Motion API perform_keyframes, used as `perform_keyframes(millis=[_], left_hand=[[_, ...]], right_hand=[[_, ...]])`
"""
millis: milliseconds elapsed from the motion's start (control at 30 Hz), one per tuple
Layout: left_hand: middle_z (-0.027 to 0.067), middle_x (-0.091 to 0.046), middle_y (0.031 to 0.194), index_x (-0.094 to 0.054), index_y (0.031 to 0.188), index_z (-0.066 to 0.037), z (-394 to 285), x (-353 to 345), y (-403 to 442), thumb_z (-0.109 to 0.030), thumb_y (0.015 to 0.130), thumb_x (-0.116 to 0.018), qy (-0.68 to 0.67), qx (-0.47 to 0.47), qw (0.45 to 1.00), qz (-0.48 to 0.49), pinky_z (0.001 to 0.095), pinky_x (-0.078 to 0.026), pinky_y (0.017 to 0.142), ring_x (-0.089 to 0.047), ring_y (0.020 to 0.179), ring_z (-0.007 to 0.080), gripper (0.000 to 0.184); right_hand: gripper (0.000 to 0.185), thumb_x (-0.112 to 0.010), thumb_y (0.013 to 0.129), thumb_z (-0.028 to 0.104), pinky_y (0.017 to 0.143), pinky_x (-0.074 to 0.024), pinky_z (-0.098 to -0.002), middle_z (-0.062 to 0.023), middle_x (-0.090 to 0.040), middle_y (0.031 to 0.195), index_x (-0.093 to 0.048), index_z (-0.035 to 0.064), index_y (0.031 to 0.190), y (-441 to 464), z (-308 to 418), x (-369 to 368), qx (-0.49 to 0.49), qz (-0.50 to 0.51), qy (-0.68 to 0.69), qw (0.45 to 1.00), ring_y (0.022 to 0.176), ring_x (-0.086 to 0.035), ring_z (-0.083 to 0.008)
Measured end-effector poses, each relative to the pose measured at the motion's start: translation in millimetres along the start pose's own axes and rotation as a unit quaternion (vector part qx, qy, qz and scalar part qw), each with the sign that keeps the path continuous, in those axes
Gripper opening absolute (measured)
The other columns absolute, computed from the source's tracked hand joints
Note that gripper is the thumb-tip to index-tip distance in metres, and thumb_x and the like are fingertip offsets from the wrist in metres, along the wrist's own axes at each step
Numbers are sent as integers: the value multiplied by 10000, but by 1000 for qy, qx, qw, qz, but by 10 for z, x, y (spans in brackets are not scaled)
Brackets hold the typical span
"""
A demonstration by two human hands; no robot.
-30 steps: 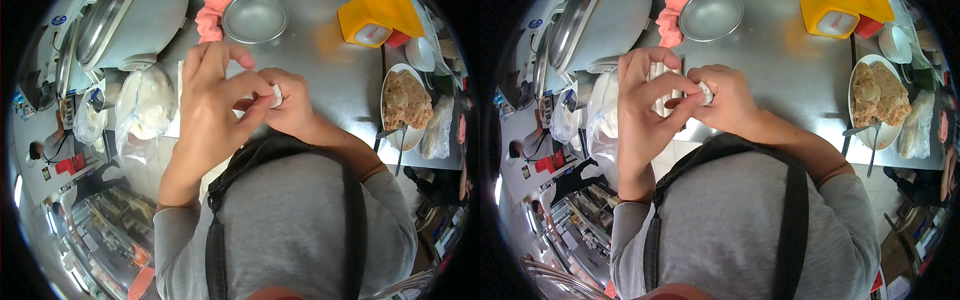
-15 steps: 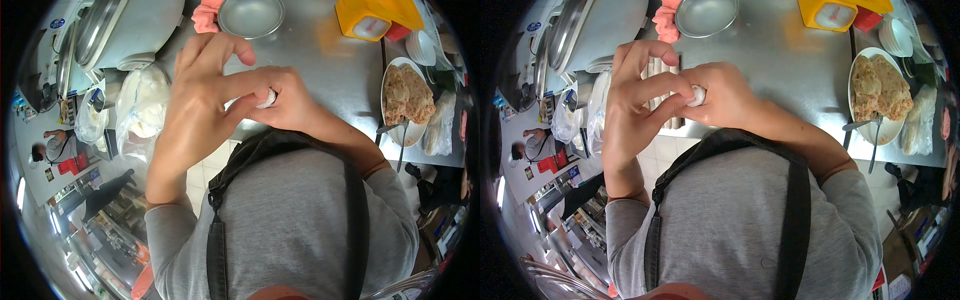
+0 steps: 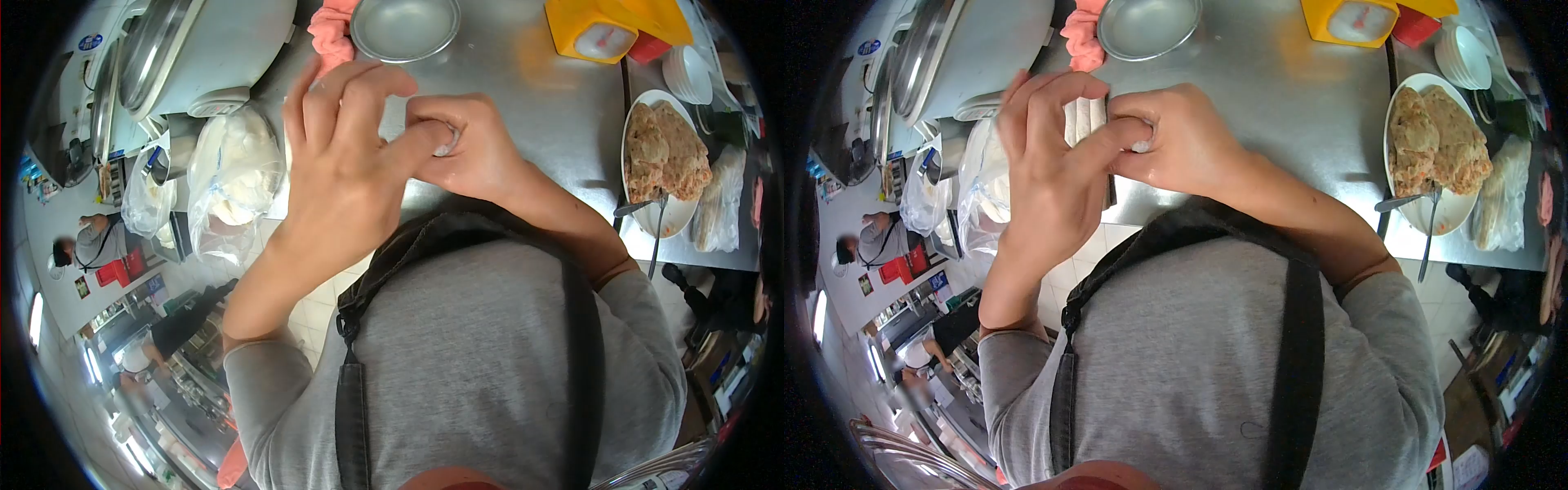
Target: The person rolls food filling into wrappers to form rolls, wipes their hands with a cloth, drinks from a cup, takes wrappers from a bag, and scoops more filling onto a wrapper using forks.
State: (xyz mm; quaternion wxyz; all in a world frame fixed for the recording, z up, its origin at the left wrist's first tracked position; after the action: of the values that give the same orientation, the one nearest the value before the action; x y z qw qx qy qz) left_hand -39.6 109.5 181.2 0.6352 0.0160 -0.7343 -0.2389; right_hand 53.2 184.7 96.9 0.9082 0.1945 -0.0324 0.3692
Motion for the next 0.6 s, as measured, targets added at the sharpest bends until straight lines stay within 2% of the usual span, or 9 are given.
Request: perform_keyframes(millis=[133, 200, 233, 300, 333, 367, 467, 533, 600], left_hand=[[125, -554, 1252, -747, 975, -158, -115, 3, -19, -8, 738, -631, 106, -80, 991, -34, 527, -340, 1114, -488, 1206, 358, 303], [125, -560, 1253, -760, 967, -146, 72, 26, 29, 19, 728, -625, -83, 38, 995, 44, 469, -356, 1102, -506, 1211, 328, 320], [125, -560, 1253, -760, 967, -146, 109, 49, 4, 19, 728, -625, -82, 38, 995, 44, 469, -356, 1102, -506, 1211, 328, 320], [100, -574, 1221, -776, 944, -153, 301, -8, -88, 97, 678, -603, -406, 201, 890, 47, 434, -360, 1049, -468, 1214, 285, 404], [108, -577, 1225, -786, 965, -161, 313, 15, -105, 122, 663, -571, -426, 195, 883, -7, 405, -363, 1025, -462, 1193, 306, 466], [108, -577, 1225, -786, 965, -161, 289, 25, -88, 122, 663, -571, -426, 193, 884, -4, 405, -363, 1025, -462, 1193, 306, 466], [111, -573, 1251, -796, 946, -154, 69, 84, -3, 83, 729, -584, -61, 46, 997, -21, 459, -322, 1114, -498, 1236, 282, 385], [108, -574, 1256, -791, 953, -139, 63, 79, 6, 91, 730, -583, -57, 30, 998, -11, 458, -332, 1115, -501, 1237, 283, 383], [106, -576, 1261, -787, 961, -123, 141, 60, -6, 99, 730, -581, -52, 13, 999, -1, 457, -342, 1117, -504, 1239, 285, 381]], right_hand=[[251, -846, 699, 129, 574, -488, -374, -105, -621, 669, -614, 49, 750, -22, -39, -56, -10, -28, 73, 997, 578, -599, -263], [262, -853, 693, 131, 569, -483, -379, -108, -611, 659, -608, 50, 739, 2, 7, -37, -8, 2, 28, 1000, 569, -584, -262], [262, -853, 693, 131, 569, -483, -379, -108, -611, 659, -608, 50, 739, 8, 25, -40, -7, 2, 28, 1000, 569, -584, -262], [291, -822, 753, 11, 556, -400, -300, -29, -476, 631, -534, 19, 710, 8, 106, -17, 37, -29, 65, 997, 616, -413, -101], [291, -822, 753, 11, 556, -400, -300, -29, -476, 631, -534, 19, 710, 11, 114, 5, 38, -33, 65, 997, 616, -413, -101], [314, -855, 743, 35, 556, -401, -295, -29, -482, 631, -543, 22, 707, 7, 94, 25, 11, -21, 61, 998, 614, -429, -94], [356, -912, 715, 77, 556, -401, -284, -17, -499, 634, -559, 30, 714, -8, 8, 15, 9, -16, 25, 1000, 605, -459, -80], [376, -935, 697, 96, 555, -400, -278, -5, -509, 638, -565, 35, 725, -10, 22, 12, 39, -20, -5, 999, 599, -473, -73], [457, -964, 665, 267, 579, -445, -302, -29, -588, 697, -647, 99, 947, 3, 22, 19, 9, -5, 68, 998, 620, -560, -128]])
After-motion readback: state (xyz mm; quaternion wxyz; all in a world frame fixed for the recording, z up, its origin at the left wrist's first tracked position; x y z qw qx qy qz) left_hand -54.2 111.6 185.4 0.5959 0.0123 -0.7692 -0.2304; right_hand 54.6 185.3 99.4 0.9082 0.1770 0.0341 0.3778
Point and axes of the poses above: each hand's wrist, its own y-axis towards the middle knuckle, its own x-axis out of the back of the hand, z = x × y, the point moved 5 cm from there along y, towards the middle knuckle
